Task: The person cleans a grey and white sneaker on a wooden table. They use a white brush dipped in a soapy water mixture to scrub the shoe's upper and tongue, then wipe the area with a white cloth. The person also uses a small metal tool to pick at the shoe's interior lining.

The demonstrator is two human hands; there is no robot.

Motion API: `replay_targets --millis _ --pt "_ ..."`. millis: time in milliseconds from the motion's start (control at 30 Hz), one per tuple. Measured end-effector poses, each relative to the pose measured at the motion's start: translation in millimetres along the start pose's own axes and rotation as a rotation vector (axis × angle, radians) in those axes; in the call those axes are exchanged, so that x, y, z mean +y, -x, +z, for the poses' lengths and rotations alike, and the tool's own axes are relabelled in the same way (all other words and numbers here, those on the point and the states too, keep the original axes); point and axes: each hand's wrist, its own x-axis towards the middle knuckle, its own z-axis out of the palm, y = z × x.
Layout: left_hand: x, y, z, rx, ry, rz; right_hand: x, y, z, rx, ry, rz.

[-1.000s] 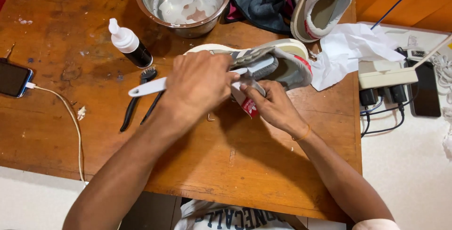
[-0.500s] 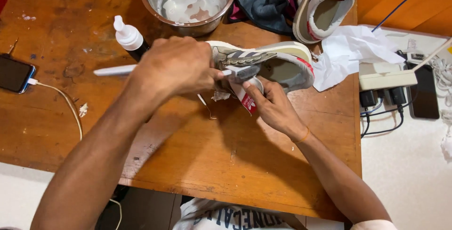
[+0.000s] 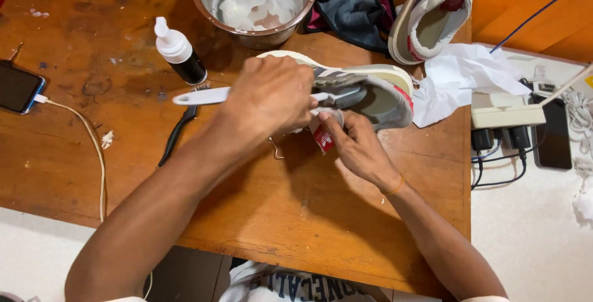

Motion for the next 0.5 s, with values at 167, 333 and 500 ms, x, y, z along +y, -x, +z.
replay_targets --millis 167,333,500 --pt "-0.9 3.1 0.5 -0.051 -0.002 -0.084 1.0 7.4 4.5 -0.003 0.066 -0.016" --pt "-1.9 24.1 -11.6 -0.051 0.061 -0.061 5.7 5.6 0.5 -0.02 0.041 0.026" --pt "-15.9 6.7 4.7 -0.022 0.041 -0.099 -1.4 10.0 3.1 -0.013 0.074 -0.004"
